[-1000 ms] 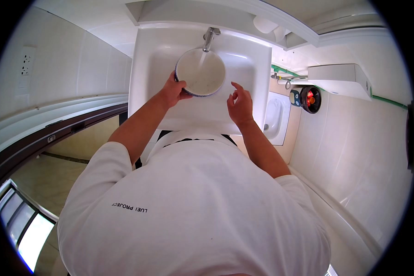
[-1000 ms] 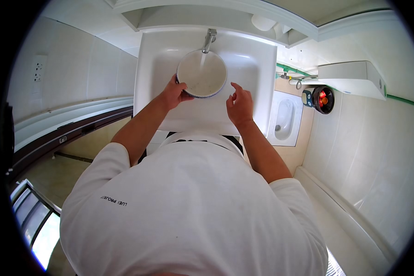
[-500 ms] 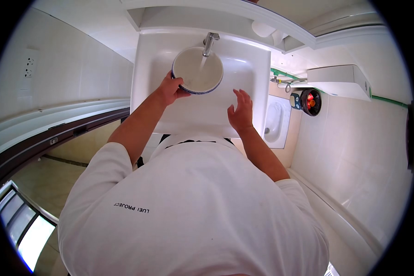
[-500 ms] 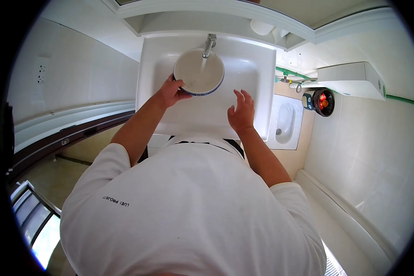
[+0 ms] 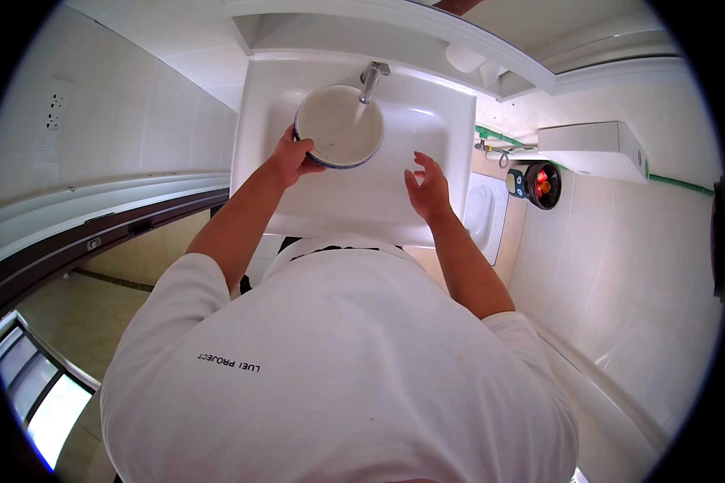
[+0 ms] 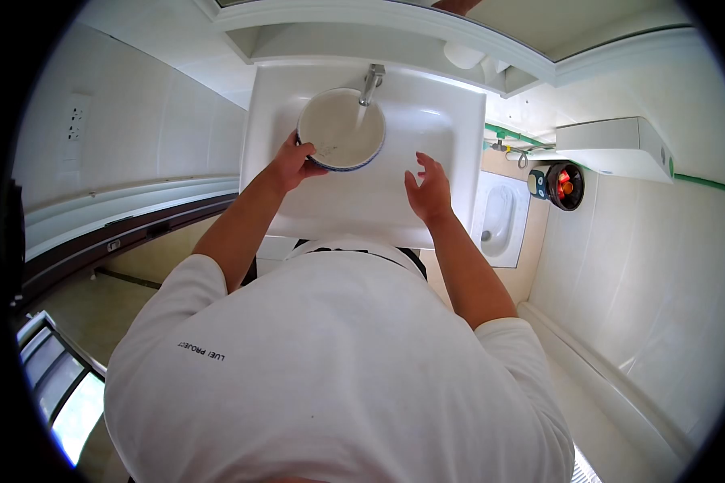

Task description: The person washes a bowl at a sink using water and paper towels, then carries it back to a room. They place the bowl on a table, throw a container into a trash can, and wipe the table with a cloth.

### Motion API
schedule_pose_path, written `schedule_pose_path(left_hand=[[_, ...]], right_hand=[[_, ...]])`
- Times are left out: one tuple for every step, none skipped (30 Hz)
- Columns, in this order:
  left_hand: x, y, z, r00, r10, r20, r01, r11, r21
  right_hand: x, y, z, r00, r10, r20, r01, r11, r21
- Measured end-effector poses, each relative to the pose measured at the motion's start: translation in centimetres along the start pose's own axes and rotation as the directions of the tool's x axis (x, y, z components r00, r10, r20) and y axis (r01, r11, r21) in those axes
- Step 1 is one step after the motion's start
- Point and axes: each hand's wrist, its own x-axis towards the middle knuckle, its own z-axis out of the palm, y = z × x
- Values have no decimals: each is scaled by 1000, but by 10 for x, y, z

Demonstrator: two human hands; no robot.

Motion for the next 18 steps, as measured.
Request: schedule_pose_path(left_hand=[[-1, 2, -3, 1000, 1, 1, -1, 1000, -4], [-2, 5, -6, 1000, 3, 2, -3, 1000, -8], [-2, 6, -11, 1000, 8, 0, -8, 1000, -11], [-2, 8, -17, 999, 23, 29, -23, 1000, -3], [-1, 9, -21, 998, 37, 59, -37, 999, 7], [-6, 12, -21, 998, 40, 57, -40, 999, 10], [-11, 15, -22, 999, 48, 17, -48, 999, 3], [-16, 17, -21, 998, 54, -23, -54, 999, -2], [-19, 17, -24, 998, 55, -24, -55, 998, 2], [-21, 20, -28, 998, 48, -33, -49, 999, -21], [-23, 24, -31, 998, 43, -40, -45, 998, -44], [-24, 26, -34, 998, 47, -39, -49, 998, -38], [-26, 28, -37, 998, 58, -29, -60, 995, -76], [-26, 30, -39, 997, 69, -18, -71, 991, -115], [-25, 32, -44, 997, 72, -16, -73, 991, -111], [-23, 33, -48, 997, 75, -17, -76, 989, -126], [-20, 34, -51, 997, 78, -19, -80, 987, -141], [-18, 35, -51, 997, 80, -17, -82, 987, -141]], right_hand=[[2, -3, -2, 999, -51, -21, 49, 997, -53], [3, -6, -3, 998, -55, -21, 54, 997, -54], [7, -9, -4, 998, -61, -31, 60, 997, -44], [10, -12, -4, 997, -68, -42, 66, 997, -32], [14, -15, -4, 996, -73, -43, 72, 997, -29], [19, -19, -6, 995, -89, -46, 89, 996, -12], [22, -24, -7, 993, -103, -50, 103, 995, 5], [24, -29, -7, 994, -101, -51, 102, 995, 9], [28, -35, -8, 995, -87, -40, 87, 996, 3], [31, -39, -7, 997, -75, -32, 75, 997, -3], [34, -40, -6, 996, -77, -37, 77, 997, 1], [36, -41, -4, 994, -99, -48, 99, 995, -6], [38, -42, -3, 991, -121, -58, 120, 993, -15], [41, -42, -2, 991, -121, -63, 120, 993, -12], [44, -44, -3, 990, -119, -78, 117, 993, -24], [47, -45, -4, 989, -118, -92, 115, 993, -38], [52, -45, -7, 988, -120, -95, 116, 992, -38], [56, -49, -11, 982, -142, -120, 136, 989, -59]])
